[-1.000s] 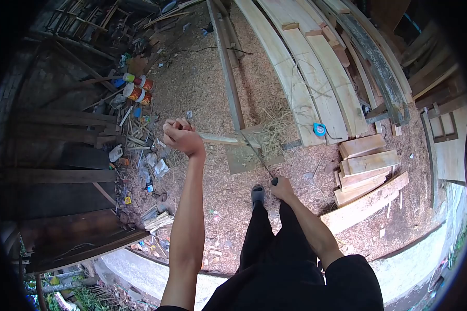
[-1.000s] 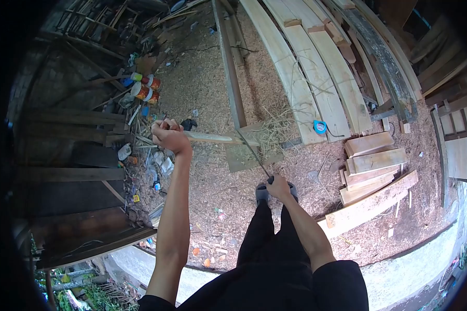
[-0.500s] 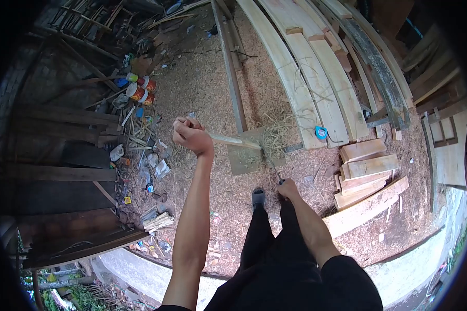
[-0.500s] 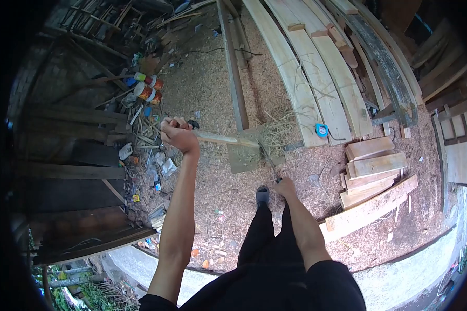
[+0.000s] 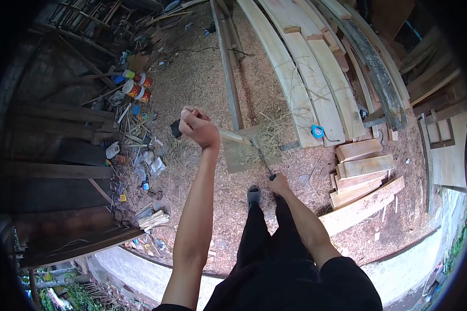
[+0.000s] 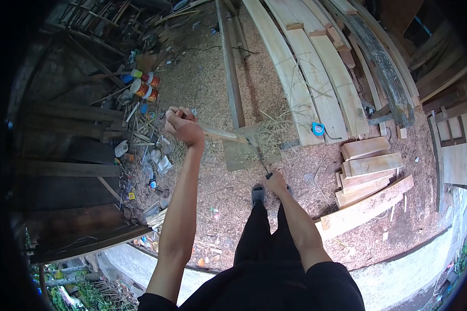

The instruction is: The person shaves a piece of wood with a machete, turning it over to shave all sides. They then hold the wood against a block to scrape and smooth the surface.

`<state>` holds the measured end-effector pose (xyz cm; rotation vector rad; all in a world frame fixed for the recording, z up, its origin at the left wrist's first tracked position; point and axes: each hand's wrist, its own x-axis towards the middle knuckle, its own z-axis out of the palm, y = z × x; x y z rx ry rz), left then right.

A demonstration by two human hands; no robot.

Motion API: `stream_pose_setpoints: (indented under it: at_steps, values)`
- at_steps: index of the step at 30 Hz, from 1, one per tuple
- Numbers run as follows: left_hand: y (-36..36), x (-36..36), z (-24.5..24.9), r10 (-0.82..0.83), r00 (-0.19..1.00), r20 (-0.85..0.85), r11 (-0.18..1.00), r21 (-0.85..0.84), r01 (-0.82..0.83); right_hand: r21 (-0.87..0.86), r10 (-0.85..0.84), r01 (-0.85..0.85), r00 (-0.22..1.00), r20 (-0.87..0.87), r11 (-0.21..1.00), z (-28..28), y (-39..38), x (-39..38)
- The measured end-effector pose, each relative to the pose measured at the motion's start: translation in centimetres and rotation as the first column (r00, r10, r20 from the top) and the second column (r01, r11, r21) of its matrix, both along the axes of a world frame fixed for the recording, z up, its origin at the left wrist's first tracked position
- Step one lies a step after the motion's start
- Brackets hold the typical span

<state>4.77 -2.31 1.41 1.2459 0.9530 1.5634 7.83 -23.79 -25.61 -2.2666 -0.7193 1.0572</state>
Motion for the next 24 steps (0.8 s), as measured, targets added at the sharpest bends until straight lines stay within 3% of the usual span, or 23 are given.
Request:
stream_pose_setpoints:
  at_steps: [2,3,5,8,9,11,12,14,15,17,20,24]
  values:
    - [0.1,-0.2,-0.1,-0.017,1.0,0.002,1.0,0.01,0.017,-0.222,0.014,-0.126,0.894,-0.447,0.967,-2.5,-0.2,1.0]
    - [0.2,-0.4,-0.1,-0.034,0.999,0.0,0.999,0.012,0.034,-0.217,0.015,-0.124,0.894,-0.448,0.968,-1.7,-0.1,1.1]
    - [0.4,-0.7,-0.3,-0.038,0.999,0.009,0.999,0.022,0.038,-0.204,0.052,-0.084,0.986,-0.159,0.975,0.3,-0.7,1.7]
    - [0.5,-0.4,0.2,0.002,0.998,0.057,1.0,0.012,-0.002,-0.235,0.048,-0.063,0.996,-0.071,0.97,-1.5,-0.8,1.5]
    - [0.4,-0.5,0.4,0.031,0.996,0.082,0.999,-0.008,-0.031,-0.238,0.05,-0.067,0.996,-0.076,0.969,-2.4,-1.0,1.4]
    - [0.5,-0.8,0.5,0.026,0.997,0.073,1.0,-0.014,-0.025,-0.282,0.026,-0.121,0.947,-0.319,0.952,-4.0,-1.0,2.0]
    - [0.5,-1.0,0.5,0.023,0.998,0.066,0.999,-0.026,-0.021,-0.282,0.021,-0.117,0.947,-0.321,0.952,-4.0,-1.4,1.5]
    - [0.6,-1.1,0.3,0.015,0.998,0.057,1.0,-0.018,-0.014,-0.018,0.08,-0.079,0.995,0.056,0.997,-3.9,-2.1,0.8]
    - [0.5,-1.4,0.2,0.015,0.999,0.043,1.0,-0.012,-0.015,-0.02,0.088,-0.087,0.994,0.06,0.996,-3.7,-2.1,1.1]
    - [0.6,-1.7,0.0,0.016,0.999,0.05,1.0,-0.023,-0.015,-0.218,-0.022,-0.052,0.946,-0.323,0.975,-3.0,-1.6,1.3]
    - [0.8,-2.0,0.0,0.031,0.998,0.054,0.999,-0.025,-0.03,-0.132,0.049,-0.073,0.983,-0.177,0.989,-3.4,-1.1,0.6]
    - [1.1,-3.0,-0.9,0.074,0.994,0.083,0.997,-0.016,-0.073,-0.189,0.139,-0.174,0.972,-0.189,0.966,0.4,0.3,0.8]
